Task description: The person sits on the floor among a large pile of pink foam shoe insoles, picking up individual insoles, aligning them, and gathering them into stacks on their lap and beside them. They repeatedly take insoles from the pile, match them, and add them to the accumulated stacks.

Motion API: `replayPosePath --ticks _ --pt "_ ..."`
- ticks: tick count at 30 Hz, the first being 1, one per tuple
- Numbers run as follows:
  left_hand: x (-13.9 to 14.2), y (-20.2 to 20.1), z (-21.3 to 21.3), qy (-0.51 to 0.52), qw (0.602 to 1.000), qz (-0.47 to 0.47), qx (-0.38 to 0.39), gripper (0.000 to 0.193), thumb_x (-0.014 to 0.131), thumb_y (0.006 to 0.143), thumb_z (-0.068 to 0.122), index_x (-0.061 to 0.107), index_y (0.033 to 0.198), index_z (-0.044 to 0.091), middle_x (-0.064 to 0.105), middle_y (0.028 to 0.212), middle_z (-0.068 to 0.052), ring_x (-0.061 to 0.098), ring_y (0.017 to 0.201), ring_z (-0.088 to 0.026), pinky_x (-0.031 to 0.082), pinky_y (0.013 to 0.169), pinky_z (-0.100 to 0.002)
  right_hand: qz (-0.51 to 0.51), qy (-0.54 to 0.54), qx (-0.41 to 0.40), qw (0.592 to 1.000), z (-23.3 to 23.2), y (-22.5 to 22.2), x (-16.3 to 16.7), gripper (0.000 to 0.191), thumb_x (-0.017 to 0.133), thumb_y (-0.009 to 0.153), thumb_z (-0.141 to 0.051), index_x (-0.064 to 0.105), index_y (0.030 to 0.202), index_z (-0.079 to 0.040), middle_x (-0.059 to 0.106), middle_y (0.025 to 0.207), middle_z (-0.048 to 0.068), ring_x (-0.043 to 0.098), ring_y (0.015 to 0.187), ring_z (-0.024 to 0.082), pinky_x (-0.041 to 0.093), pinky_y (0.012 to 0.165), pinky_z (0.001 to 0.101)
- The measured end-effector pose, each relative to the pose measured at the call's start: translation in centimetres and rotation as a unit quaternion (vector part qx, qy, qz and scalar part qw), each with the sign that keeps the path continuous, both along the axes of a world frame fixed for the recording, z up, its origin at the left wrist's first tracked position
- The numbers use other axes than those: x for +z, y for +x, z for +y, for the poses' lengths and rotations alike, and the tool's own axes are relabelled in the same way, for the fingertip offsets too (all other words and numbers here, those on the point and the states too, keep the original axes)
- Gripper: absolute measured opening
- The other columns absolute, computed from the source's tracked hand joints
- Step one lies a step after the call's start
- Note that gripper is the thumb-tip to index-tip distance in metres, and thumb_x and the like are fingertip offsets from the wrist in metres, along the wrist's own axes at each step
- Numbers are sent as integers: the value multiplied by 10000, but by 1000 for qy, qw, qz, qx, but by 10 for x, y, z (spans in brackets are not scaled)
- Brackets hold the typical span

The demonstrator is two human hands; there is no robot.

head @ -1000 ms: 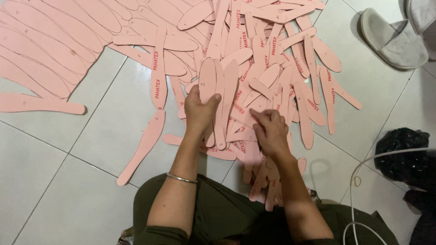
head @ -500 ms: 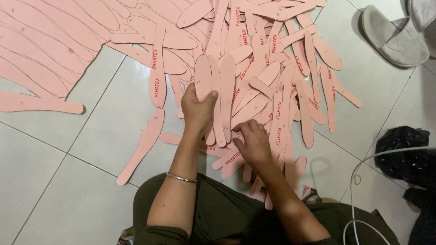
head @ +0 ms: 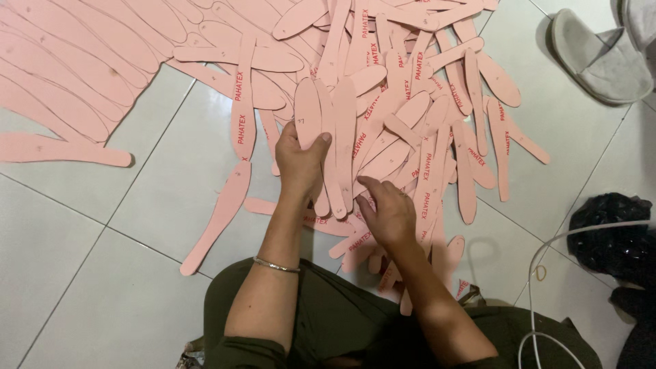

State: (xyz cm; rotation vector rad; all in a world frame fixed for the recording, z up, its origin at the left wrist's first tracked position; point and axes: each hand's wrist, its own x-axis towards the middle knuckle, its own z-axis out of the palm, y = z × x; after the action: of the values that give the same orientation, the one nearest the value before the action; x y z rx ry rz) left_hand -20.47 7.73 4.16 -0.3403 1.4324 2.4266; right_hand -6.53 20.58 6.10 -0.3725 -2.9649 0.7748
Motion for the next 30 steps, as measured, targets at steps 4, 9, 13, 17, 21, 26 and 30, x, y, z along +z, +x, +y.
replayPosePath --ticks 4,9,13,17,21,26,30 --pt "0 1 1 16 1000 5 1 329 636 888 -118 541 1200 -78 689 1127 -170 704 984 -190 597 876 -309 3 18 -15 1000 6 2 -1 353 796 826 -292 720 1132 -135 642 887 94 665 821 283 530 754 431" --pt "0 2 3 7 1000 2 3 333 633 882 -116 542 1198 -63 691 1126 -162 708 985 -187 600 876 -303 -64 44 -80 994 9 -3 1 570 862 755 -402 623 1141 -57 622 1078 137 613 1024 334 477 878 468" --pt "-2 2 3 -15 1000 11 -1 306 647 895 -114 553 1183 -75 694 1121 -168 704 975 -187 593 866 -302 -73 -4 -108 991 10 -8 5 828 858 728 -362 471 1382 -33 531 1233 176 508 1182 361 394 1015 494" --pt "-4 1 3 9 1000 1 2 309 644 897 -100 541 1186 -69 694 1125 -159 702 984 -173 597 872 -292 -94 -15 -99 990 13 -5 7 833 821 749 -250 495 1509 -148 409 1369 213 394 1262 390 351 1069 505" --pt "-2 2 4 -6 1000 2 -1 307 649 902 -93 538 1187 -68 689 1126 -160 696 974 -169 594 856 -286 -72 -21 -83 994 15 -1 -4 710 794 772 -216 591 1451 -182 408 1400 188 381 1234 372 370 1071 479" --pt "4 1 3 -34 999 -2 -8 324 652 897 -78 533 1198 -65 691 1138 -158 694 976 -168 588 857 -285 -33 -70 -95 993 31 1 -17 645 760 787 -157 642 1421 -171 463 1391 138 407 1227 326 416 1070 425" --pt "5 4 4 -46 999 1 -19 328 653 906 -59 534 1212 -69 695 1151 -157 701 1003 -173 589 882 -291 -45 -137 -154 978 33 0 -21 633 817 761 -197 637 1364 -135 497 1274 93 432 1173 276 457 983 391"
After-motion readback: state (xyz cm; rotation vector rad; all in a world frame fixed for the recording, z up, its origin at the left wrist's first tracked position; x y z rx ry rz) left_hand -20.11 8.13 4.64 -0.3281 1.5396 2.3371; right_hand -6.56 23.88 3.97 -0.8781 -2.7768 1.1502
